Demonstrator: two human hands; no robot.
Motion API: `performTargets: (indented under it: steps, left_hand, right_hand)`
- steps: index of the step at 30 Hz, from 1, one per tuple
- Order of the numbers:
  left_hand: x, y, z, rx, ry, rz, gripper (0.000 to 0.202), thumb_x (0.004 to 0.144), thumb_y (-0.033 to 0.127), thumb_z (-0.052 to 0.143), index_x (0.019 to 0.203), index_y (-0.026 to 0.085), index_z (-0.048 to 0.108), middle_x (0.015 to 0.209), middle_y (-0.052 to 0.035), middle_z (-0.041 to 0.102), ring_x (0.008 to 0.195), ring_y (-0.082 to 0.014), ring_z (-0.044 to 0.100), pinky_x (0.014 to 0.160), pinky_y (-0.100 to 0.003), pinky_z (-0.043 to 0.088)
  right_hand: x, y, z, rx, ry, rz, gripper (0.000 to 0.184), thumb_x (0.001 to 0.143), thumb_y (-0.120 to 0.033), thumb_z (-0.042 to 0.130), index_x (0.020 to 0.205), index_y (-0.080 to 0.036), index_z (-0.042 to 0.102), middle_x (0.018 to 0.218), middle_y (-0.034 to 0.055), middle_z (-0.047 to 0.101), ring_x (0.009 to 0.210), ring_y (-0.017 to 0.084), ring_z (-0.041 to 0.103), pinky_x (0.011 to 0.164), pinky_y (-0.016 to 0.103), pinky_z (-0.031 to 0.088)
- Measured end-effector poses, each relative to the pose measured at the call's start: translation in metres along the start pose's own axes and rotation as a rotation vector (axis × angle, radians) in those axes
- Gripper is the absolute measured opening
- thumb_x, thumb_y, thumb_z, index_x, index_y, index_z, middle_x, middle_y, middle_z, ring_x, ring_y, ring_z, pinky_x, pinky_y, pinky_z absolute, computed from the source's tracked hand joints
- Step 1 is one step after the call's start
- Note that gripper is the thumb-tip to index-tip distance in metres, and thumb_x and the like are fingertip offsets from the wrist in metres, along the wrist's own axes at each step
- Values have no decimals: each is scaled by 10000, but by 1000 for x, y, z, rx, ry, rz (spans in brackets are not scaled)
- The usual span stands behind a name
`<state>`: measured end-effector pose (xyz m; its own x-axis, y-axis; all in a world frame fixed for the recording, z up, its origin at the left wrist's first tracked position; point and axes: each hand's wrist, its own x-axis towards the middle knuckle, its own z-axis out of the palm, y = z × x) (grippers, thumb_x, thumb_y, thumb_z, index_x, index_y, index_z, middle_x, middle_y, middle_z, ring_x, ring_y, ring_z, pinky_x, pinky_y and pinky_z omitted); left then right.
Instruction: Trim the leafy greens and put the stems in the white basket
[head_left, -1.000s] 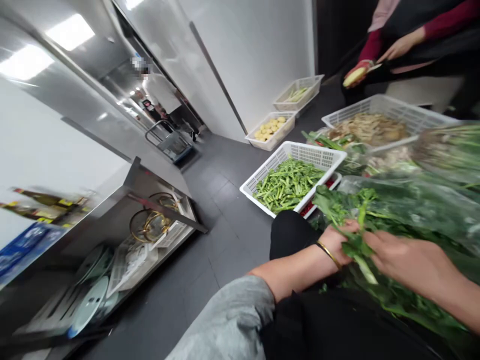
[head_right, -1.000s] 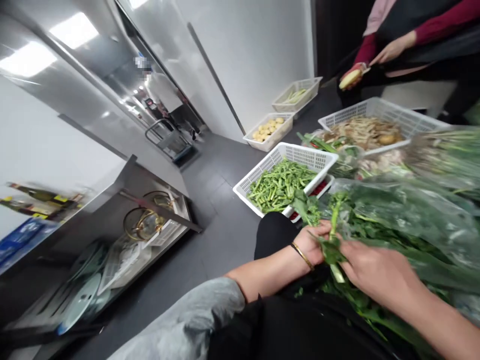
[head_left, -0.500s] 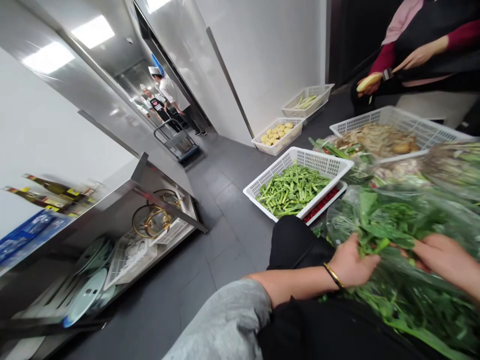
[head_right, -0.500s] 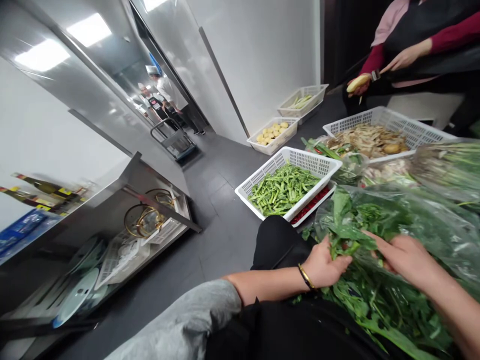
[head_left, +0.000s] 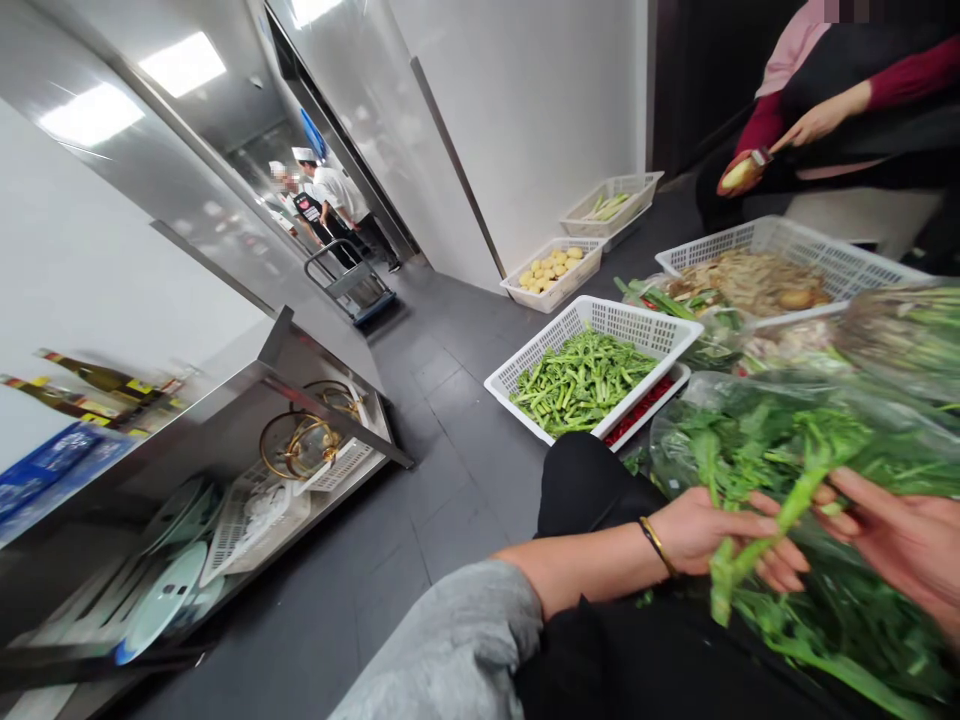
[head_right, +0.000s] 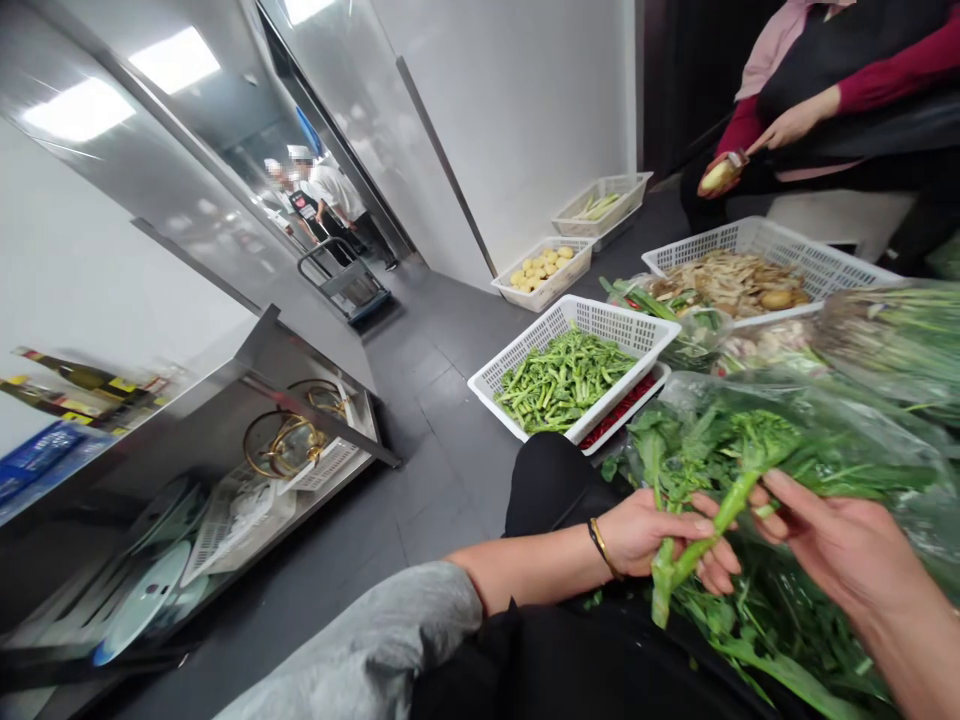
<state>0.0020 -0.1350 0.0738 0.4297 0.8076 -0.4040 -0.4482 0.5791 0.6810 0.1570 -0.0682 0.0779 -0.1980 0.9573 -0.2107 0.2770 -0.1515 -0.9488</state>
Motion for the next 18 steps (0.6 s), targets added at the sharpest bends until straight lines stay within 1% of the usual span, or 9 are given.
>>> performTargets:
  steps: [1,3,5,7,10,13,15,17,18]
  left_hand:
    - [1,1,2,7,21,23,500,491,447,766,812,124,561,656,-56,626,517,-179,616,538,-330,494]
    - [2,5,6,20,129,119,503,474,439,784,792,120,561,642,-36,607,496,-141,580,505,-286,470]
    - [4,13,10,16,262,236,481,479,400,799,784,137,536,595,7,571,441,-83,498,443,-223,402]
    - [6,22,13,-23,309,314,446,525,386,787,790,147,519,580,28,546,417,-50,429,403,-186,326]
    - [9,33,14,-53,316,365,418,566,375,779,799,154,511,573,34,533,415,-46,414,391,-178,293]
    - [10,35,15,-19,345,429,389,585,378,769,774,156,510,568,38,525,413,-48,424,400,-186,316]
    - [11,32,14,53,370,464,373,594,377,763,785,152,535,584,30,540,438,-59,455,412,-191,332]
    - [11,27,14,147,400,481,365,599,372,760,812,146,568,588,26,546,469,-74,486,427,-196,348]
    - [11,25,14,193,412,481,362,602,370,759,822,144,582,587,24,548,479,-81,495,437,-202,357]
  right_hand:
    - [1,-3,2,62,-10,57,478,647,-614,579,370,-235,488,507,91,520,476,209,516,504,374,483]
    - [0,-9,10,208,-36,147,493,620,-559,676,338,-207,478,468,68,486,467,174,490,506,345,457]
    - [-3,-15,20,332,-48,118,482,629,-560,685,383,-187,503,470,43,491,459,140,466,485,309,428]
    - [-5,-20,28,412,-18,82,442,575,-570,709,463,-178,536,456,14,494,409,115,424,416,281,378]
    - [-14,-26,32,278,-32,-29,403,616,-551,681,525,-172,580,450,8,526,383,109,438,400,258,378]
    - [-27,-29,25,144,-78,-95,349,684,-504,650,566,-178,607,439,0,537,390,116,470,423,251,406]
    - [-28,-30,16,172,3,-97,329,700,-494,640,584,-189,597,449,-9,542,390,117,473,421,251,407]
    - [-22,-33,6,187,94,-94,332,722,-497,620,590,-194,591,465,-9,554,408,120,488,441,251,421]
    - [-17,-36,2,164,111,-94,339,732,-499,608,587,-193,593,473,-4,564,423,123,501,459,251,431]
